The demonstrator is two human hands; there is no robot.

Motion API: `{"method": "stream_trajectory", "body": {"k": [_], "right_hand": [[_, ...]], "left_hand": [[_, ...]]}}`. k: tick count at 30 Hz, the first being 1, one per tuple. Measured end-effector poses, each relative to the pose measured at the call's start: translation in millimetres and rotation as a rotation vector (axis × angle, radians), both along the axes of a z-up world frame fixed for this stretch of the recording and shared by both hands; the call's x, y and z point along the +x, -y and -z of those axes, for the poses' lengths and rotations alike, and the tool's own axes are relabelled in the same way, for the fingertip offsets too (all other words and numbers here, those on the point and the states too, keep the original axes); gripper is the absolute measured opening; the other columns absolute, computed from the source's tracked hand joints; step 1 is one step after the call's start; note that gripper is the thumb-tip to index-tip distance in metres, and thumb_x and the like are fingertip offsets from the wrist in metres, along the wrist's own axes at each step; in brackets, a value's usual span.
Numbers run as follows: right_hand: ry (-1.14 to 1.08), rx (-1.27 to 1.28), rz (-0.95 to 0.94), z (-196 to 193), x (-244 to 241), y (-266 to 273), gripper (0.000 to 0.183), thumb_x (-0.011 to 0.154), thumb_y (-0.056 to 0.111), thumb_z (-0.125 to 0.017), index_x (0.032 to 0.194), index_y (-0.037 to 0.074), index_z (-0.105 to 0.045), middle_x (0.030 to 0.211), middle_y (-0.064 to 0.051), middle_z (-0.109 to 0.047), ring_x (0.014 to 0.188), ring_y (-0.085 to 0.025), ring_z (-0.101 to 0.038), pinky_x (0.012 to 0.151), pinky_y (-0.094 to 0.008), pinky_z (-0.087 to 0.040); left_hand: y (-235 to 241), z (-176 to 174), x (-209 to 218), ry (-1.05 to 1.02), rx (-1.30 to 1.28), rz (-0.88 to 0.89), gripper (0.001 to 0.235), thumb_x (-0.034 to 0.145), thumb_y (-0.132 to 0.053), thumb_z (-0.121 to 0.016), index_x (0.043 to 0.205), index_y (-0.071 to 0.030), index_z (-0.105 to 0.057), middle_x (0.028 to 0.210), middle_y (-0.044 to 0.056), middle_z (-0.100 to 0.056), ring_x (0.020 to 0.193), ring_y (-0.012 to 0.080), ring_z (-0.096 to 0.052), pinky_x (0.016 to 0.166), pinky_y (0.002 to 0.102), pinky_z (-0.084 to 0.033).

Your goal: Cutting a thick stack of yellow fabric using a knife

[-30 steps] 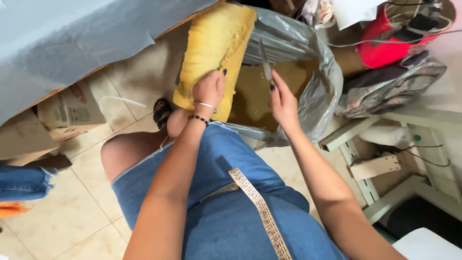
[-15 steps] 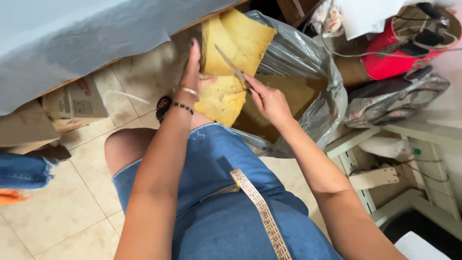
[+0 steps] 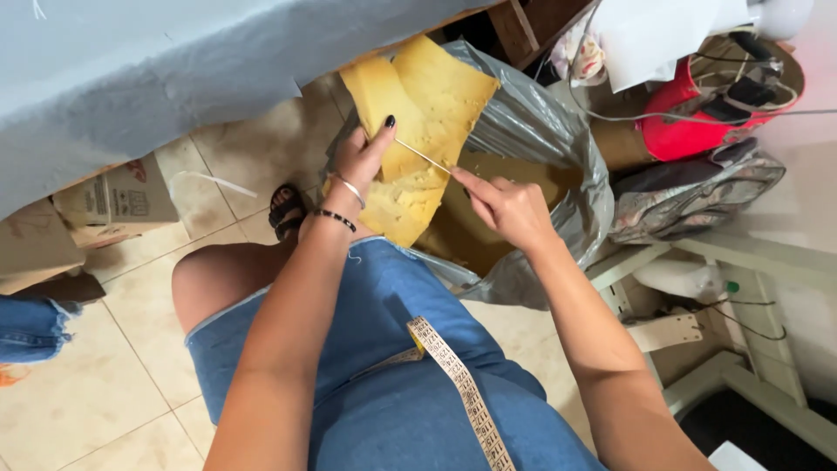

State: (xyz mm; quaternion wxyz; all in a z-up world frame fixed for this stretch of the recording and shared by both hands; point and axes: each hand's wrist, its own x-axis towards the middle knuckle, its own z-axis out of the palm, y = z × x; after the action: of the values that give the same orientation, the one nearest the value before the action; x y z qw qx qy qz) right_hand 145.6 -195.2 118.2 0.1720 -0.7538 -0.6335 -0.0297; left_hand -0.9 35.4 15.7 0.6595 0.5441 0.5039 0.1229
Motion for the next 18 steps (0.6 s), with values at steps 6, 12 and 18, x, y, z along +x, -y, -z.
{"method": "stream_trajectory", "body": {"k": [6,12,18], "right_hand": [[-0.111,0.014,-0.034,-12,9,12,0.033,0.101,0.027,-0.058,0.131,0.03,-0.072,0.071,-0.011,-0.069,0.062,-0.032,-0.07,0.058,-0.043,-0.057],[-0.367,0.06,0.171,-17,23,8,0.04,0.1,0.012,-0.06,0.139,0.022,-0.066,0.124,-0.005,-0.074,0.103,-0.031,-0.072,0.084,-0.044,-0.058],[-0.29,-0.076,0.151,20,-15,1,0.042,0.098,0.019,-0.06,0.138,0.03,-0.066,0.094,-0.011,-0.079,0.081,-0.032,-0.075,0.074,-0.045,-0.061]], "left_hand": [[17,-39,4,0.096,-0.143,-0.187,0.065,0.08,-0.059,-0.081,0.121,-0.01,-0.072,0.125,0.022,-0.069,0.125,0.035,-0.064,0.1,0.045,-0.056],[26,12,-16,-0.032,0.084,0.114,0.052,0.079,-0.056,-0.081,0.114,-0.018,-0.077,0.109,0.01,-0.077,0.113,0.0297,-0.07,0.096,0.042,-0.058],[5,5,-29,-0.345,0.341,0.356,0.059,0.085,-0.071,-0.061,0.115,-0.019,-0.062,0.106,0.012,-0.076,0.111,0.0325,-0.07,0.094,0.052,-0.055]]}}
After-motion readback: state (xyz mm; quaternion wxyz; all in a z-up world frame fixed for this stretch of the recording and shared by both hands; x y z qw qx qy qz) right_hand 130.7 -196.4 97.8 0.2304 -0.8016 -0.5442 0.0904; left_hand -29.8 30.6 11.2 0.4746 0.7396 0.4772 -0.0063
